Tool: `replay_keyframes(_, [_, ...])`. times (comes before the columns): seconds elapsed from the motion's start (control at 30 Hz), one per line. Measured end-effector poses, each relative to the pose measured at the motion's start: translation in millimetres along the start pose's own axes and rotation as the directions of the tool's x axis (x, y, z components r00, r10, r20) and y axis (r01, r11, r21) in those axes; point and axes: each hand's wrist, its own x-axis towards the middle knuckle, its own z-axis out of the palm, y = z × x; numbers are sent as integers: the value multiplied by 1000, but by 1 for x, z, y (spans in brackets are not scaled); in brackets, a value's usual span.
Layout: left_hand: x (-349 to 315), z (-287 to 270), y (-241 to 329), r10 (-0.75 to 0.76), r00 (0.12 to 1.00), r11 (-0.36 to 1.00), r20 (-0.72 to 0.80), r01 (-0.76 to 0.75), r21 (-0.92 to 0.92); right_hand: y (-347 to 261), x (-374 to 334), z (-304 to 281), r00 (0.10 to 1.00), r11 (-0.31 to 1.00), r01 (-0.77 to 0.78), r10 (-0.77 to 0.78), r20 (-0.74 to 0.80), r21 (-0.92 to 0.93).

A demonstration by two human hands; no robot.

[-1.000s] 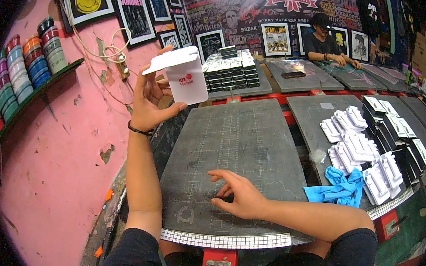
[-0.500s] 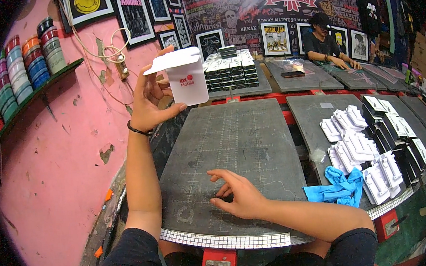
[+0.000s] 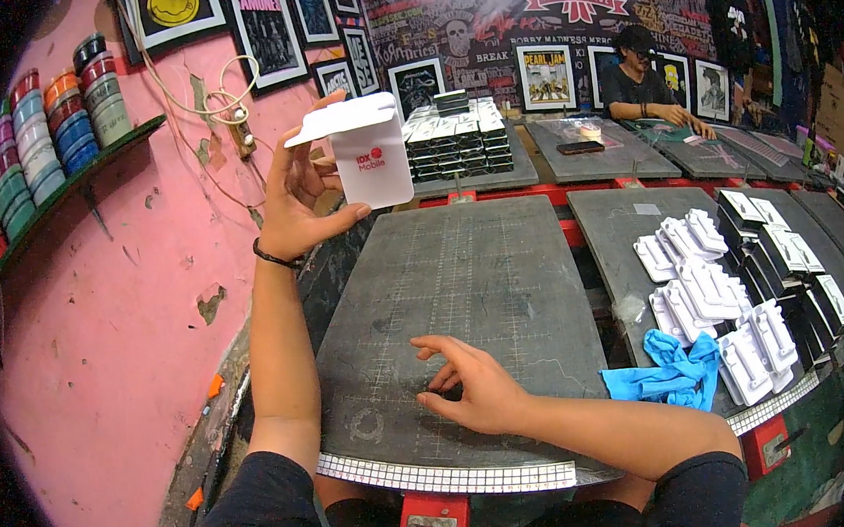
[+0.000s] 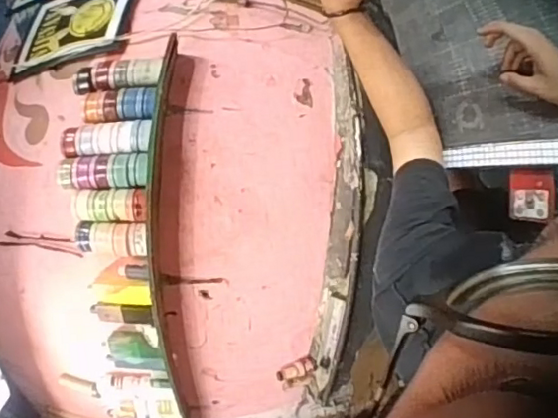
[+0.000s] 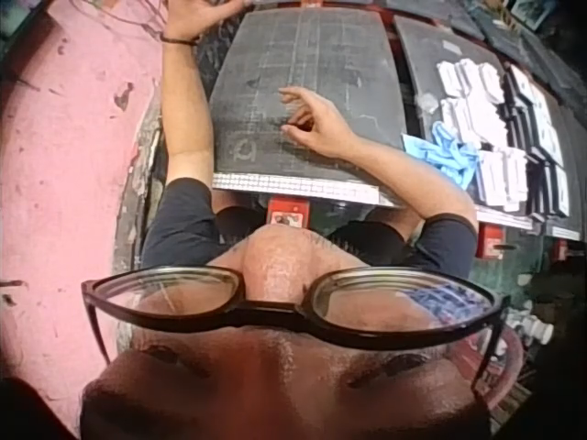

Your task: Cleaning and assembling plastic mobile phone stands by wiping components and fitting them together.

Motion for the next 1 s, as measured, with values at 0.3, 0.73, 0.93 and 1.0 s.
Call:
replay_keyframes(0.3, [1, 0, -3, 19, 1000, 1000, 8, -19, -19, -1, 0, 0, 1000, 1000, -1, 1, -5, -16])
replay_keyframes(0.73, [2, 3, -2, 12, 1000, 1000, 0, -12, -7, 1, 0, 0, 1000, 1000, 16, -16, -5, -3])
replay_keyframes(0.93, [2, 5, -3, 19, 1000, 999, -6, -19, -45, -1, -2, -1, 999, 998, -41, 40, -13, -41])
replay_keyframes(1.0, [2, 6, -2, -7, 1000, 999, -25, 6, -49, -5, -1, -1, 973, 982, 44, -84, -215, -184])
